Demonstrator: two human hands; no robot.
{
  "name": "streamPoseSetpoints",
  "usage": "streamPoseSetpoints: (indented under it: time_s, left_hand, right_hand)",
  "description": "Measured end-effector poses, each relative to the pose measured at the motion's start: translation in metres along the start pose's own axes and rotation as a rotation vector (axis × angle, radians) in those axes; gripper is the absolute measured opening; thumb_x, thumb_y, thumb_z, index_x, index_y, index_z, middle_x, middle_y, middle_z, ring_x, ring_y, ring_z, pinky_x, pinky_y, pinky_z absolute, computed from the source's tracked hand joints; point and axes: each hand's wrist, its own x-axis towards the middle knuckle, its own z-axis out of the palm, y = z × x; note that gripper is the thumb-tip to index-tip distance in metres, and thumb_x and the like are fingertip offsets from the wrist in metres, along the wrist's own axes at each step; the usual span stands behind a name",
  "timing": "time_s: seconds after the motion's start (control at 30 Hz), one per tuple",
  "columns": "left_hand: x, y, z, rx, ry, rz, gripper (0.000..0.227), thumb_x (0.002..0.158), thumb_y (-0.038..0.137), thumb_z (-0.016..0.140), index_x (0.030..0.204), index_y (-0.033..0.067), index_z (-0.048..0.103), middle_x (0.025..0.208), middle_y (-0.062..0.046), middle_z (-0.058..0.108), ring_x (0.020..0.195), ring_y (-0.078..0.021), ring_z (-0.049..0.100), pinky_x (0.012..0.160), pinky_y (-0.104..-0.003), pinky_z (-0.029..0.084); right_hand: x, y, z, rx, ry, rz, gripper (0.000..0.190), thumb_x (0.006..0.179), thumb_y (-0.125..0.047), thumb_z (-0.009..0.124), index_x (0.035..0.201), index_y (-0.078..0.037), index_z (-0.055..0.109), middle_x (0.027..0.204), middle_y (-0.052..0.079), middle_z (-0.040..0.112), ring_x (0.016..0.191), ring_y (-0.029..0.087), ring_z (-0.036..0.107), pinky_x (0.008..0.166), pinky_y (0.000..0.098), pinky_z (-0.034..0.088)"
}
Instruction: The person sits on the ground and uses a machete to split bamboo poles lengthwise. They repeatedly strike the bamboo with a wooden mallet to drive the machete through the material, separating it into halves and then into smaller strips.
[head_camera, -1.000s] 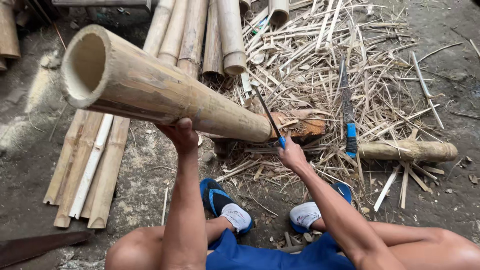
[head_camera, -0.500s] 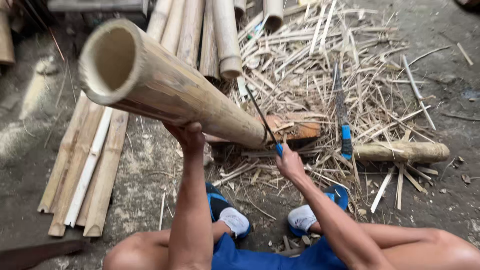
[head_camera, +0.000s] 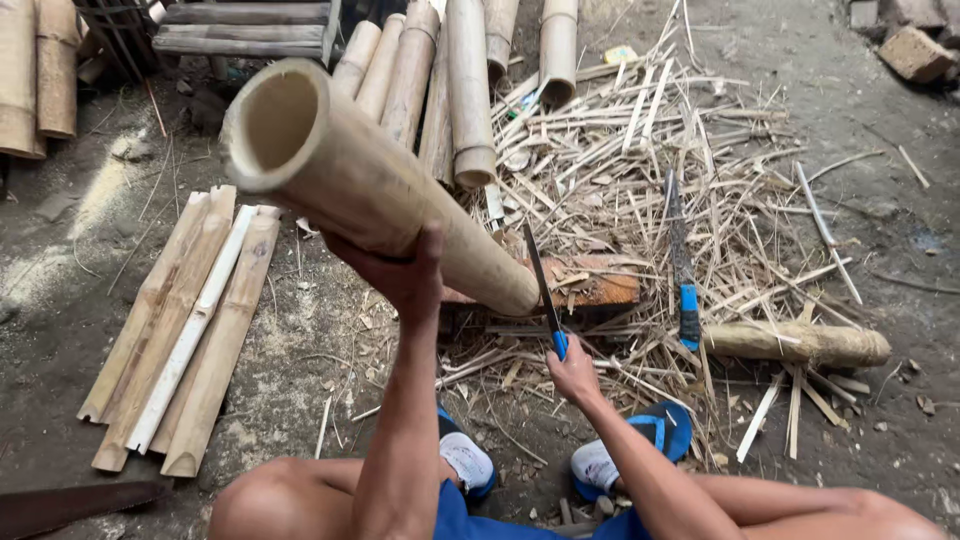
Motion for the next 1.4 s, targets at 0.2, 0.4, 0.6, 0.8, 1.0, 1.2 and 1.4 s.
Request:
streamPoseSetpoints:
  time_s: [0.2, 0.4, 0.6, 0.8, 1.0, 1.2, 1.4]
  left_hand:
    - [0.003, -0.030, -0.014, -0.058, -0.075, 0.056, 0.134, 0.082, 0.069, 0.081, 0.168, 0.0089, -0.004, 0.168, -0.022, 0.018, 0.156, -0.0338, 0.028, 0.135, -0.053, 0.029]
    - [0.005, -0.031, -0.005, 0.003, -0.068, 0.007, 0.132, 0.085, 0.072, 0.078, 0.167, 0.0073, -0.004, 0.166, -0.023, 0.021, 0.156, -0.0365, 0.031, 0.139, -0.056, 0.033]
    - [0.002, -0.038, -0.016, 0.032, -0.039, 0.062, 0.132, 0.087, 0.071, 0.076, 0.168, 0.0068, -0.006, 0.166, -0.023, 0.020, 0.156, -0.0352, 0.030, 0.135, -0.054, 0.033]
    - [0.011, -0.075, -0.045, -0.017, -0.104, -0.042, 0.130, 0.083, 0.076, 0.074, 0.164, 0.0015, 0.004, 0.158, -0.025, 0.029, 0.146, -0.0355, 0.038, 0.127, -0.058, 0.039]
    - [-0.005, -0.123, -0.069, 0.202, -0.141, 0.058, 0.125, 0.087, 0.087, 0.056, 0.164, 0.0004, 0.009, 0.153, -0.022, 0.030, 0.149, -0.0341, 0.038, 0.124, -0.052, 0.038]
    - [-0.011, -0.174, -0.093, 0.342, -0.184, 0.281, 0.108, 0.095, 0.084, 0.037, 0.162, 0.0022, 0.016, 0.161, -0.024, 0.027, 0.152, -0.0374, 0.035, 0.126, -0.055, 0.030]
    - [-0.031, -0.189, -0.111, 0.508, -0.276, 0.443, 0.085, 0.104, 0.072, 0.021, 0.154, 0.0048, 0.037, 0.154, -0.022, 0.038, 0.143, -0.0406, 0.045, 0.126, -0.057, 0.036]
  right_hand:
    - [-0.023, -0.089, -0.056, -0.059, -0.017, -0.139, 0.037, 0.100, -0.025, 0.053, 0.133, -0.010, 0.042, 0.086, 0.028, 0.069, 0.077, 0.048, 0.069, 0.070, 0.0579, 0.052]
    - [-0.038, -0.136, -0.043, 0.061, 0.084, -0.498, 0.035, 0.103, -0.021, 0.050, 0.134, -0.007, 0.040, 0.082, 0.025, 0.069, 0.068, 0.042, 0.072, 0.054, 0.0503, 0.056]
    - [0.021, -0.082, -0.035, -0.231, 0.002, -0.152, 0.032, 0.102, -0.024, 0.055, 0.127, -0.005, 0.045, 0.079, 0.025, 0.069, 0.069, 0.044, 0.071, 0.056, 0.0509, 0.052]
    - [0.024, -0.083, -0.024, -0.014, -0.057, -0.292, 0.026, 0.102, -0.023, 0.052, 0.120, -0.005, 0.049, 0.074, 0.024, 0.070, 0.061, 0.041, 0.069, 0.049, 0.0516, 0.054]
    - [0.016, -0.084, -0.044, -0.147, -0.057, -0.160, 0.023, 0.102, -0.019, 0.052, 0.119, -0.004, 0.047, 0.077, 0.022, 0.070, 0.062, 0.036, 0.072, 0.054, 0.0508, 0.058]
    - [0.017, -0.094, -0.063, -0.205, -0.077, -0.270, 0.034, 0.098, -0.026, 0.061, 0.120, -0.004, 0.047, 0.078, 0.031, 0.069, 0.078, 0.050, 0.067, 0.067, 0.0591, 0.051]
    - [0.002, -0.068, -0.044, -0.189, 0.028, -0.253, 0.054, 0.092, -0.023, 0.062, 0.140, -0.012, 0.040, 0.088, 0.029, 0.070, 0.081, 0.051, 0.068, 0.072, 0.0596, 0.053]
